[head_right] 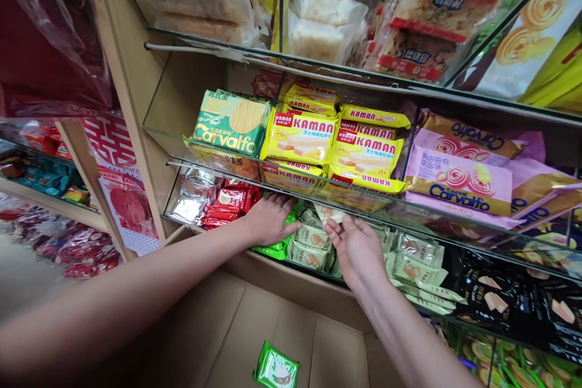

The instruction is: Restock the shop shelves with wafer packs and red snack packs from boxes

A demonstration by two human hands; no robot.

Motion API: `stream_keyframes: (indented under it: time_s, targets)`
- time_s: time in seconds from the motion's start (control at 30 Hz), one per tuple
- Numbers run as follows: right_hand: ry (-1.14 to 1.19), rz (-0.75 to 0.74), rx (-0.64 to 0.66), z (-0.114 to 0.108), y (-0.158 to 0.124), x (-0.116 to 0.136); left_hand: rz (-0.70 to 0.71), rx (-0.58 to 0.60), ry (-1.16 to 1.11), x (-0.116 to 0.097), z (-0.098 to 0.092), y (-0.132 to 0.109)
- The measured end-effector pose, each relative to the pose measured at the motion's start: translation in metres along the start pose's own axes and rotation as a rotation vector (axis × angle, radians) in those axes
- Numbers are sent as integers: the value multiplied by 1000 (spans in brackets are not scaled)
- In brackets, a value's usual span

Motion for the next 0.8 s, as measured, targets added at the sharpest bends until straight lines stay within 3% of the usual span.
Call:
stream_keyframes:
  time_s: [0.2,0.3,0.4,0.53,0.8]
  targets:
    - [-134,19,-42,-59,-27,9,-1,169,-15,-6,-12,12]
    - [-99,24,-39,-79,-33,6,105,283,-51,-22,-14,26]
    - [-78,62,-27,-90,-39,-2,196,406,-71,-38,-9,39]
    - [-84,104,-23,-104,-45,-15,169,539,-37,-42,5,47]
    - [-219,57,5,-116,-38,-18,136,537,-31,-36,11,54]
Point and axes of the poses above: each hand's wrist, its own y-axis towards the middle knuckle, its own z-axis out of the palm, x = y × z, the point moved 4 cm from there along y, towards the middle knuckle, and after that the axes turned 6 degrees about -y, right-handed, at the moved point
